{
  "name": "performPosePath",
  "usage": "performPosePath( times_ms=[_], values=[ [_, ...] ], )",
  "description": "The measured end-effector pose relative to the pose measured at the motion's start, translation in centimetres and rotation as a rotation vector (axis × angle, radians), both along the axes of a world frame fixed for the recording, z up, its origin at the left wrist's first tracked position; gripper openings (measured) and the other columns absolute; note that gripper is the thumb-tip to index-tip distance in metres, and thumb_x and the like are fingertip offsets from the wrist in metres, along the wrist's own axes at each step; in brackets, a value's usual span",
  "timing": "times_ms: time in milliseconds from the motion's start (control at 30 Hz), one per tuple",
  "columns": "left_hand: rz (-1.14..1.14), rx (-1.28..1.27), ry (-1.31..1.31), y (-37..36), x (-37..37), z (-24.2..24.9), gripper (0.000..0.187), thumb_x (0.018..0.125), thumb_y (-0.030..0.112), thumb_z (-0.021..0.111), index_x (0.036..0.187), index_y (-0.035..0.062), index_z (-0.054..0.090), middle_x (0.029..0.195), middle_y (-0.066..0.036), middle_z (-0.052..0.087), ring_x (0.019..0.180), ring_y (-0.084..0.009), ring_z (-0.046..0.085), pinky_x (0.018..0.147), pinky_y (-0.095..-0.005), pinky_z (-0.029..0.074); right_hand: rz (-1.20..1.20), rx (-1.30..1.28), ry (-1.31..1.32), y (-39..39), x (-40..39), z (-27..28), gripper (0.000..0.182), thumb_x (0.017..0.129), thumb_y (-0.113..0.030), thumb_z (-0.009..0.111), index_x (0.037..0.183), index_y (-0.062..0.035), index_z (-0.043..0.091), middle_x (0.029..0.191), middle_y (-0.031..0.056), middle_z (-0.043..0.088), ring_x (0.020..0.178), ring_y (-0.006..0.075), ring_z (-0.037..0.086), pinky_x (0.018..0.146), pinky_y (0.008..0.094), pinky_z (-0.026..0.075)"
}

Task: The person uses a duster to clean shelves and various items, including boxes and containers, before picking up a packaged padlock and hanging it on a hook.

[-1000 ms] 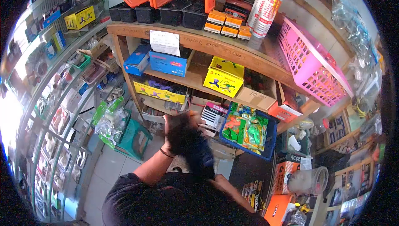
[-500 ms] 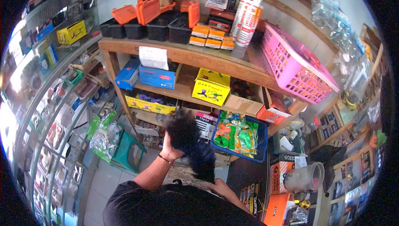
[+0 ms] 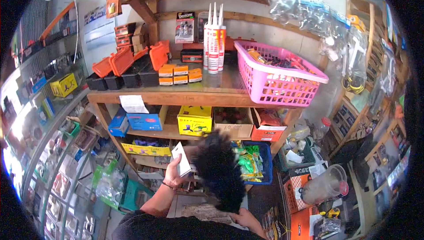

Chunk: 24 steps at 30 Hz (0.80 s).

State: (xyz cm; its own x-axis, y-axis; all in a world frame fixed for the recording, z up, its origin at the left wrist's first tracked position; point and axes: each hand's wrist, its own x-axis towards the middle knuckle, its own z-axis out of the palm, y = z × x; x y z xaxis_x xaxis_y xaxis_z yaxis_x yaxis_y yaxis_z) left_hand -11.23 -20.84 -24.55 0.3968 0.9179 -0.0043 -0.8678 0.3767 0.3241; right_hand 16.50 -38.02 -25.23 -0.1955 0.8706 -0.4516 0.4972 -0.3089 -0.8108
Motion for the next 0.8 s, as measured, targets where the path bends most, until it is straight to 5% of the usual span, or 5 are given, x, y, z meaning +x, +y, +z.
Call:
performPosePath(
  times_ms=[333,433,600,667,800],
  values=[
    [0.064,0.053,-0.054,-1.3,5.1,7.2,0.053,0.085,0.047,0.041,0.121,0.0078,0.043,0.118,-0.015,0.050,0.103,-0.0338,0.050,0.086,-0.0524,0.041,0.134,0.135,-0.051,2.6,-2.0,-8.5,0.056,0.077,-0.055,0.052,0.075,0.0011,0.060,0.066,0.0099,0.057,0.058,0.0206,0.053,0.056,0.0350,0.042],
    [-0.205,0.607,-0.100,0.1,3.3,3.8,0.070,0.085,0.056,0.033,0.130,0.0029,0.031,0.125,-0.018,0.044,0.116,-0.0318,0.042,0.100,-0.0476,0.028,0.412,-0.024,-0.198,3.2,-2.7,-8.6,0.060,0.076,-0.058,0.050,0.082,0.0008,0.061,0.071,0.0125,0.059,0.065,0.0251,0.056,0.061,0.0367,0.043],
    [0.189,0.007,0.020,-2.7,4.1,7.0,0.072,0.082,0.062,0.033,0.120,0.0023,0.043,0.116,-0.020,0.051,0.097,-0.0358,0.053,0.080,-0.0534,0.044,0.316,-0.157,-0.084,3.5,-2.2,-7.7,0.058,0.078,-0.057,0.048,0.083,-0.0012,0.061,0.072,0.0148,0.059,0.071,0.0265,0.057,0.065,0.0377,0.044],
    [0.595,0.589,1.356,1.2,1.9,-0.9,0.083,0.078,0.069,0.028,0.127,0.0023,0.037,0.122,-0.018,0.047,0.106,-0.0348,0.049,0.089,-0.0454,0.041,0.352,-0.122,-0.057,3.2,-1.6,-6.3,0.058,0.078,-0.057,0.047,0.083,-0.0019,0.061,0.072,0.0139,0.059,0.070,0.0257,0.057,0.065,0.0376,0.044],
    [0.189,-0.029,-0.052,-4.1,4.9,9.2,0.084,0.077,0.072,0.026,0.124,0.0039,0.039,0.119,-0.022,0.047,0.098,-0.0390,0.052,0.081,-0.0564,0.043,0.185,-0.125,-0.082,4.2,-1.3,-10.3,0.056,0.078,-0.057,0.048,0.085,-0.0031,0.061,0.070,0.0109,0.058,0.067,0.0231,0.056,0.062,0.0360,0.043]
  ],
)
